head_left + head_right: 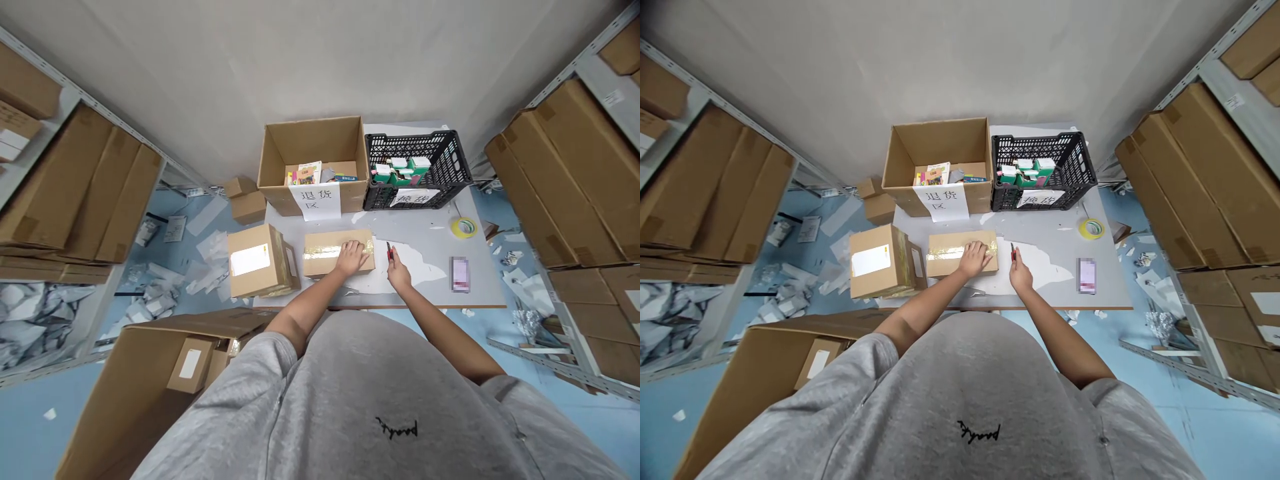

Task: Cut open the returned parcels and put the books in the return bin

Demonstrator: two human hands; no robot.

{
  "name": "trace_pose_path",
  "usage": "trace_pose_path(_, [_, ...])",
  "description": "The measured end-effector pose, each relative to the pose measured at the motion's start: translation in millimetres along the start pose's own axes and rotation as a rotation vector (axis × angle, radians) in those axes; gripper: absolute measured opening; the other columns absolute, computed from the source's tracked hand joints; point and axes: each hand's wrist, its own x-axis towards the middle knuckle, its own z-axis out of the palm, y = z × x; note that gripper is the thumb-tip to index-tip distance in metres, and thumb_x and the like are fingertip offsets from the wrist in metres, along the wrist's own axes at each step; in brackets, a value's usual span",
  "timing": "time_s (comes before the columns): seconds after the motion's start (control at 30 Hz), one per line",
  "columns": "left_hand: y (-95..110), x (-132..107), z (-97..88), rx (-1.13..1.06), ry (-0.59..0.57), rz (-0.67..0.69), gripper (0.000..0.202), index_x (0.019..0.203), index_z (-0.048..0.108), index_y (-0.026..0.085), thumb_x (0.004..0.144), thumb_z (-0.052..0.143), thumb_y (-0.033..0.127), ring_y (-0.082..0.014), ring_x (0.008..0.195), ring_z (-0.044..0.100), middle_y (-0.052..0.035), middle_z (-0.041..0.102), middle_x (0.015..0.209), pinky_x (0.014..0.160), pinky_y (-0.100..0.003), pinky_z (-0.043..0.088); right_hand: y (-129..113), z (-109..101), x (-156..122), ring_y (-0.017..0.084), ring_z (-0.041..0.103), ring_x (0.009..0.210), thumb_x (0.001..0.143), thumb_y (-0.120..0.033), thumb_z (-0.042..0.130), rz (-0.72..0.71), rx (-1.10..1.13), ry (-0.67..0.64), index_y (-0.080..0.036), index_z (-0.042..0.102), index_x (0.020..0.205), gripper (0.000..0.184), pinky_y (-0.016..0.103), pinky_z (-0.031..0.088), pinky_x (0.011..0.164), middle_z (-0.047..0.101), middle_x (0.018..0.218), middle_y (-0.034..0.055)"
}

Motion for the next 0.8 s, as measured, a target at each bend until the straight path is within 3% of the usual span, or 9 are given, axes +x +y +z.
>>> trace_pose_path(0.1, [-4.2,-12.4,-6.1,-0.033,-0.001,-0.079,0.057,0.156,0.043,0.019,0.107,0.039,0.048,-0.0299,0.144,0.042,-0.0177,0.048,0.155,0.12,-0.045,0.03,14.0,7.2,25.2,0.028,0.069,0.104,0.104,-0.031,0.034,0.027,-0.035,0.011,-0.02,0.019,0.17,0.068,0.04,0.052,0.092,0.066,0.127,0.0187])
trace_pose_path(0.2, [-14.8,-24.2,-13.1,-0.034,-0.001,-0.225,0.063,0.164,0.031,0.02,0.106,0.037,0.045,-0.0299,0.155,0.029,-0.0164,0.039,0.165,0.127,-0.051,0.021,22.9,19.3,54.1,0.035,0.064,0.119,0.097,-0.034,0.044,0.088,-0.023,-0.044,-0.016,0.025,0.168,0.076,0.049,0.048,0.103,0.053,0.142,0.0257])
trace_pose_path(0.37, [-38.2,-39.7,-19.1,0.003,-0.019,-0.358,0.064,0.166,0.028,0.02,0.106,0.034,0.041,-0.0259,0.162,0.015,-0.0127,0.031,0.171,0.131,-0.053,0.01,34.6,39.4,91.0,0.039,0.053,0.133,0.092,-0.042,0.052,0.157,0.06,-0.04,-0.016,0.028,0.167,0.083,0.056,0.04,0.112,0.045,0.148,0.0267])
trace_pose_path(0.53, [-55.1,-51.8,-22.1,0.022,-0.025,-0.416,0.064,0.168,0.024,0.025,0.106,0.034,0.04,-0.0248,0.163,0.013,-0.0084,0.027,0.173,0.131,-0.053,0.01,37.9,44.6,103.0,0.035,0.043,0.144,0.093,-0.038,0.055,0.175,-0.023,-0.055,-0.018,0.027,0.167,0.082,0.049,0.037,0.115,0.039,0.155,0.0238])
trace_pose_path(0.67, [-58.4,-57.8,-25.3,0.05,-0.013,-0.479,0.066,0.169,0.025,0.028,0.106,0.036,0.042,-0.0276,0.163,0.011,-0.0074,0.026,0.174,0.13,-0.058,0.01,11.9,35.9,91.9,0.033,0.018,0.158,0.103,-0.033,0.037,-0.029,-0.168,0.095,-0.018,0.033,0.164,0.063,0.052,0.027,0.121,0.022,0.17,0.0189])
trace_pose_path(0.73, [-56.6,-58.0,-26.7,0.065,-0.018,-0.524,0.066,0.169,0.024,0.031,0.105,0.037,0.044,-0.0302,0.163,0.009,-0.007,0.028,0.173,0.128,-0.065,0.008,-12.4,32.0,78.2,0.03,0.017,0.159,0.106,-0.031,0.028,-0.231,-0.174,0.222,-0.017,0.035,0.164,0.06,0.051,0.025,0.123,0.021,0.172,0.0175])
trace_pose_path(0.8, [-53.6,-55.7,-27.7,0.058,-0.019,-0.556,0.066,0.168,0.025,0.033,0.104,0.038,0.045,-0.0334,0.163,0.006,-0.0071,0.028,0.173,0.124,-0.071,0.01,-38.7,31.5,60.8,0.028,0.017,0.159,0.106,-0.032,0.027,-0.453,-0.214,0.252,-0.018,0.034,0.165,0.06,0.049,0.022,0.125,0.024,0.172,0.0147])
